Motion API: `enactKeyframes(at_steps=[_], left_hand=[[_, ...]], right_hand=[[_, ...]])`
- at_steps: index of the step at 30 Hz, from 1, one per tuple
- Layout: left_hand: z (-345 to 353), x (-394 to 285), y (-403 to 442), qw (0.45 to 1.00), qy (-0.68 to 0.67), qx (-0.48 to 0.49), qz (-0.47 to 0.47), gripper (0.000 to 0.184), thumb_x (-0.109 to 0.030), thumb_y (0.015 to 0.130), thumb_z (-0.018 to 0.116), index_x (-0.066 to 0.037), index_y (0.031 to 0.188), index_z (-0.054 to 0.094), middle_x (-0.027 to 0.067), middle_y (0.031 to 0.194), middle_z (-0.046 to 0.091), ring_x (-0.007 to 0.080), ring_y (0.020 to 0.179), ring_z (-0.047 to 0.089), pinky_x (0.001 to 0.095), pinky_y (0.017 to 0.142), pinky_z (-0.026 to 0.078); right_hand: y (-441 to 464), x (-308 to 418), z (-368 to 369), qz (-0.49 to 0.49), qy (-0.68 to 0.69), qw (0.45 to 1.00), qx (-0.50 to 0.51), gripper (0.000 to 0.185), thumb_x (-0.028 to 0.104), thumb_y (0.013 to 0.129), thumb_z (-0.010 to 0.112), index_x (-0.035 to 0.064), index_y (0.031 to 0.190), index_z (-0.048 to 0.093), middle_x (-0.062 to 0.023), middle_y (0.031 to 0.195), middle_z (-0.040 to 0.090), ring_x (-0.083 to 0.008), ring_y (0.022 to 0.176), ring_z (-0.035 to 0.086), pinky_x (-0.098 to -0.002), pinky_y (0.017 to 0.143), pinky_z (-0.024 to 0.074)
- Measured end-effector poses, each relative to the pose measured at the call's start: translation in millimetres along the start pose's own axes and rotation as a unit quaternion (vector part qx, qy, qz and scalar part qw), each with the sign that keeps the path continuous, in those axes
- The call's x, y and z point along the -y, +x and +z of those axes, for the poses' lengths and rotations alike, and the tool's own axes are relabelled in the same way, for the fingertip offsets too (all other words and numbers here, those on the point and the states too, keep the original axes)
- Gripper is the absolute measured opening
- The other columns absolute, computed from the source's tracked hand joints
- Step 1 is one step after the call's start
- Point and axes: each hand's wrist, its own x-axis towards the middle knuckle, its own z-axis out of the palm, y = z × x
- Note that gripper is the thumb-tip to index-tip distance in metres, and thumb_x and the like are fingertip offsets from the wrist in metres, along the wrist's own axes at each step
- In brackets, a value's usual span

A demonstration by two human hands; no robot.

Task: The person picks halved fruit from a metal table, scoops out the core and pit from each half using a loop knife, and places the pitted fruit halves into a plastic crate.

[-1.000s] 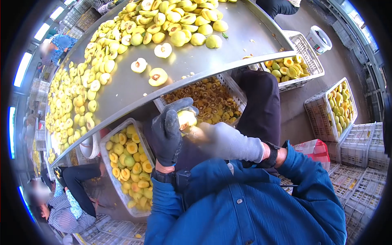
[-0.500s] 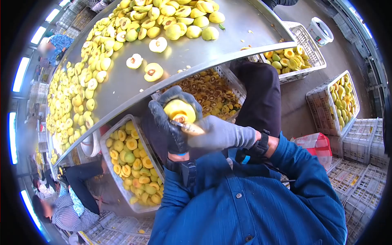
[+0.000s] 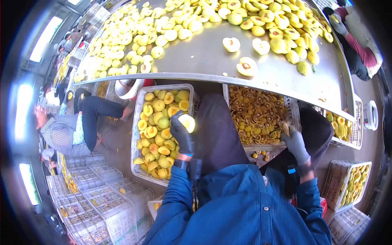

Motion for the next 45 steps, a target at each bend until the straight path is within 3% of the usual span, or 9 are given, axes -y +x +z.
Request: enactKeyframes(at_steps=[5,15,23,27,32,35,37,42,45], left_hand=[[-75.3,40.9,67.1,0.96,0.225,-0.001,0.168,0.039,-0.024,0.102,0.049,0.006,0.127,0.053,0.0161,0.125,0.058,0.0269,0.116,0.054,0.0368,0.102,0.041],[182.0,-69.3,72.2,0.79,0.297,0.322,0.428,0.043,-0.02,0.085,0.07,-0.002,0.122,0.059,0.0195,0.11,0.065,0.0358,0.1,0.062,0.0413,0.089,0.05],[239.6,-59.7,82.9,0.839,0.186,0.49,0.146,0.038,-0.017,0.082,0.075,0.003,0.11,0.061,0.0122,0.101,0.068,0.0156,0.092,0.065,0.0308,0.082,0.052],[213.4,-108.2,14.0,0.884,0.128,0.424,0.149,0.035,-0.015,0.081,0.076,0.002,0.108,0.06,0.0093,0.099,0.067,0.0148,0.091,0.062,0.0304,0.083,0.051],[169.1,-141.6,-58.3,0.892,0.017,0.444,-0.08,0.038,-0.007,0.087,0.065,0.002,0.123,0.055,0.01,0.109,0.064,0.0159,0.098,0.061,0.0294,0.089,0.049],[133.2,-83.9,-70.7,0.768,0.285,0.365,0.443,0.041,-0.011,0.093,0.057,0.002,0.131,0.049,0.0141,0.117,0.063,0.0206,0.102,0.062,0.0319,0.094,0.047],[130.1,-82.8,-81.0,0.749,0.279,0.351,0.487,0.04,-0.015,0.095,0.054,0.002,0.13,0.05,0.0143,0.114,0.064,0.0207,0.1,0.063,0.0323,0.093,0.048],[147.7,-118.9,-105.9,0.905,-0.089,0.416,-0.025,0.041,-0.025,0.099,0.047,0.002,0.129,0.052,0.0149,0.108,0.067,0.021,0.097,0.064,0.0331,0.09,0.05],[152.5,-123.0,-112.7,0.916,-0.086,0.391,-0.013,0.044,-0.031,0.101,0.043,0.002,0.128,0.054,0.0152,0.104,0.069,0.0211,0.095,0.065,0.0336,0.089,0.05]], right_hand=[[2.4,7.8,9.9,0.058,-0.025,0.998,0.029,0.033,0.023,0.083,0.068,-0.0014,0.103,0.06,-0.0258,0.079,0.063,-0.0384,0.076,0.065,-0.045,0.066,0.0494],[-0.7,30.7,21.0,0.068,-0.076,0.991,0.089,0.031,0.035,0.084,0.064,0.0056,0.091,0.059,-0.0227,0.075,0.064,-0.0426,0.072,0.063,-0.0489,0.065,0.0499],[6.4,64.2,-6.5,0.002,0.154,0.988,-0.002,0.028,0.021,0.086,0.068,0.0023,0.105,0.057,-0.0106,0.075,0.062,-0.0206,0.064,0.06,-0.0363,0.06,0.0486],[23.8,144.9,-32.4,0.064,0.513,0.851,-0.092,0.034,0.019,0.089,0.068,-0.0005,0.115,0.057,-0.0058,0.094,0.064,-0.012,0.084,0.057,-0.0294,0.075,0.0494],[22.7,149.3,-41.1,-0.065,0.398,0.906,-0.13,0.036,0.017,0.088,0.069,0.0012,0.118,0.056,-0.0104,0.087,0.064,-0.0121,0.082,0.058,-0.0309,0.076,0.0497],[18.0,150.1,-53.3,-0.151,0.161,0.967,-0.126,0.028,0.021,0.085,0.069,0.0059,0.105,0.056,-0.0189,0.072,0.062,-0.0363,0.07,0.065,-0.0425,0.061,0.0499],[8.9,152.0,-54.9,-0.157,0.079,0.969,-0.173,0.026,0.024,0.084,0.069,0.008,0.097,0.054,-0.0168,0.066,0.06,-0.0374,0.064,0.062,-0.0449,0.055,0.0488],[-37.5,165.3,-48.9,-0.138,0.001,0.974,-0.178,0.026,0.029,0.087,0.068,0.0116,0.084,0.049,-0.0095,0.056,0.056,-0.0297,0.051,0.062,-0.0402,0.045,0.0473],[-45.9,164.1,-35.0,-0.161,-0.028,0.966,-0.199,0.026,0.03,0.089,0.065,0.0109,0.083,0.048,-0.0095,0.057,0.057,-0.029,0.05,0.062,-0.0393,0.044,0.0476]])
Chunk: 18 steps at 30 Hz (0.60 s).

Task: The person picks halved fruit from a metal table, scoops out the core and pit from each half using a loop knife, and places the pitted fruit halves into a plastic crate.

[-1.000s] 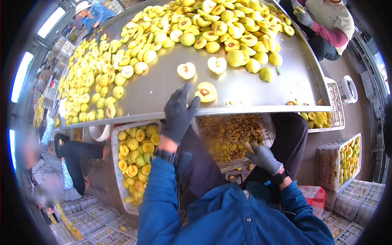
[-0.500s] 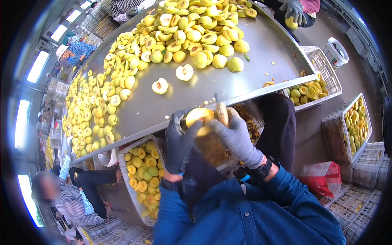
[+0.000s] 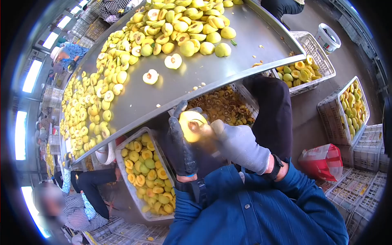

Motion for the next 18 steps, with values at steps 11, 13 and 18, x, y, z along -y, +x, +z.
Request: enactKeyframes(at_steps=[11,13,18], left_hand=[[-3.1,0.7,-6.3,0.994,0.09,-0.033,0.048,0.043,-0.03,0.104,0.035,0.0,0.124,0.059,0.0151,0.105,0.069,0.021,0.097,0.066,0.0327,0.088,0.05],[-3.3,-2.4,-7.0,0.987,0.141,-0.035,0.066,0.043,-0.03,0.104,0.034,0.0,0.121,0.061,0.0148,0.105,0.069,0.0214,0.096,0.066,0.0325,0.087,0.051],[-7.9,-0.5,-2.9,0.958,0.258,-0.037,0.117,0.044,-0.027,0.104,0.033,0.001,0.115,0.064,0.0145,0.103,0.07,0.0225,0.094,0.066,0.0333,0.086,0.051]], right_hand=[[-7.1,5.2,3.0,0.043,0.032,0.991,0.119,0.022,0.024,0.091,0.058,0.0045,0.09,0.049,-0.0146,0.062,0.062,-0.0359,0.057,0.064,-0.0455,0.048,0.0488],[-7.0,5.6,1.5,0.042,0.042,0.989,0.135,0.02,0.021,0.09,0.059,0.0034,0.091,0.049,-0.0154,0.062,0.062,-0.0371,0.058,0.064,-0.0466,0.049,0.0487],[-3.5,3.2,-3.1,0.065,0.046,0.978,0.195,0.017,0.013,0.085,0.059,0.0017,0.092,0.049,-0.0181,0.063,0.061,-0.0388,0.061,0.064,-0.0484,0.051,0.0485]])
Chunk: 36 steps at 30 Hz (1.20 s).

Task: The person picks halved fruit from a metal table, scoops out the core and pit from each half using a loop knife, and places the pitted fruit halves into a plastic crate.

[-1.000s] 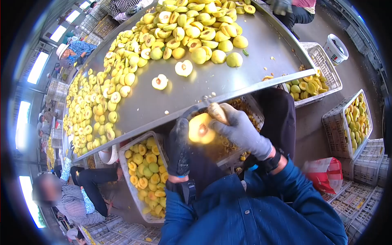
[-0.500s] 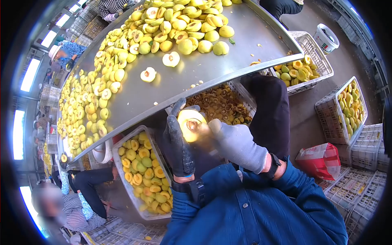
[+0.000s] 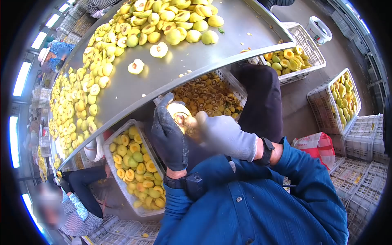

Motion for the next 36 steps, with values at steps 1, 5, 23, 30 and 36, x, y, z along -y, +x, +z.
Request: enactKeyframes(at_steps=[1,5,23,30,36], left_hand=[[-1.5,0.1,0.9,0.999,0.026,0.001,0.032,0.044,-0.027,0.105,0.032,0.001,0.115,0.064,0.0144,0.102,0.07,0.0226,0.094,0.066,0.0335,0.085,0.051],[2.9,1.5,-4.5,0.998,-0.054,-0.004,0.007,0.042,-0.028,0.105,0.033,0.001,0.114,0.063,0.0135,0.098,0.069,0.0217,0.091,0.066,0.0331,0.084,0.052],[-5.5,-3.2,8.3,0.975,-0.174,0.094,-0.097,0.051,-0.04,0.103,0.035,0.003,0.116,0.06,0.0142,0.105,0.065,0.0238,0.095,0.064,0.0348,0.084,0.053],[8.7,-14.0,-10.2,0.968,-0.235,-0.029,-0.081,0.07,-0.06,0.098,0.038,0.005,0.114,0.06,0.018,0.094,0.067,0.0256,0.082,0.067,0.0359,0.077,0.057],[-7.5,-8.2,-3.5,0.991,-0.128,0.036,0.033,0.063,-0.052,0.102,0.035,0.004,0.102,0.063,0.0157,0.091,0.068,0.0245,0.082,0.067,0.0357,0.077,0.055]], right_hand=[[0.3,-2.3,2.3,-0.01,0.011,1.0,-0.005,0.017,0.013,0.085,0.06,0.0014,0.092,0.049,-0.0187,0.063,0.061,-0.0393,0.061,0.064,-0.0486,0.052,0.0484],[2.0,-11.6,11.8,-0.027,0.033,0.999,-0.007,0.02,0.012,0.083,0.062,0.001,0.094,0.049,-0.02,0.064,0.059,-0.0407,0.062,0.062,-0.049,0.054,0.0481],[3.4,-13.8,-5.1,0.014,0.365,0.924,0.114,0.018,0.014,0.085,0.057,-0.0009,0.096,0.057,-0.0074,0.065,0.059,-0.0177,0.057,0.058,-0.0373,0.054,0.0461],[-8.9,-8.5,5.8,0.014,0.315,0.945,0.086,0.024,0.017,0.083,0.06,-0.0004,0.1,0.06,-0.0115,0.072,0.062,-0.0225,0.069,0.062,-0.0369,0.064,0.0481],[-7.2,0.7,-11.1,-0.006,0.241,0.963,0.124,0.027,0.015,0.081,0.061,-0.0005,0.103,0.059,-0.0214,0.079,0.065,-0.0362,0.078,0.066,-0.0423,0.07,0.0502]])
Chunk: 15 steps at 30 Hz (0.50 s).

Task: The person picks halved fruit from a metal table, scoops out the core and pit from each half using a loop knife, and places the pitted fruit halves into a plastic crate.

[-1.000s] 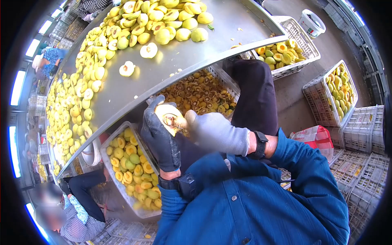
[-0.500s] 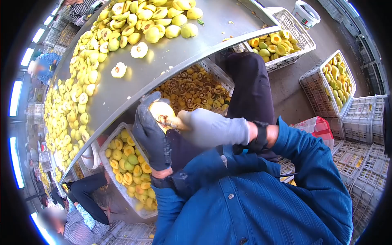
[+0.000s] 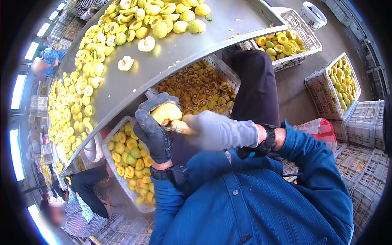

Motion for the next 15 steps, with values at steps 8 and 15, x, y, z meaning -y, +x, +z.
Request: enactKeyframes(at_steps=[8,15], left_hand=[[-0.2,-3.3,19.3,0.998,0.008,0.008,0.06,0.062,-0.047,0.103,0.03,0.004,0.093,0.063,0.0164,0.087,0.068,0.0257,0.078,0.067,0.0367,0.075,0.056],[2.1,2.9,24.6,0.999,-0.032,0.042,0.011,0.064,-0.052,0.102,0.03,0.002,0.09,0.063,0.0179,0.084,0.067,0.0269,0.075,0.067,0.0374,0.072,0.056]], right_hand=[[10.6,-5.4,6.9,-0.02,0.079,0.996,-0.022,0.022,0.016,0.08,0.062,-0.0006,0.095,0.063,-0.0203,0.077,0.066,-0.0333,0.074,0.067,-0.041,0.068,0.051],[15.1,-4.0,-7.9,0.053,0.153,0.984,0.076,0.019,0.016,0.081,0.062,0.0014,0.093,0.062,-0.0155,0.076,0.066,-0.0256,0.073,0.067,-0.0375,0.066,0.0504]])
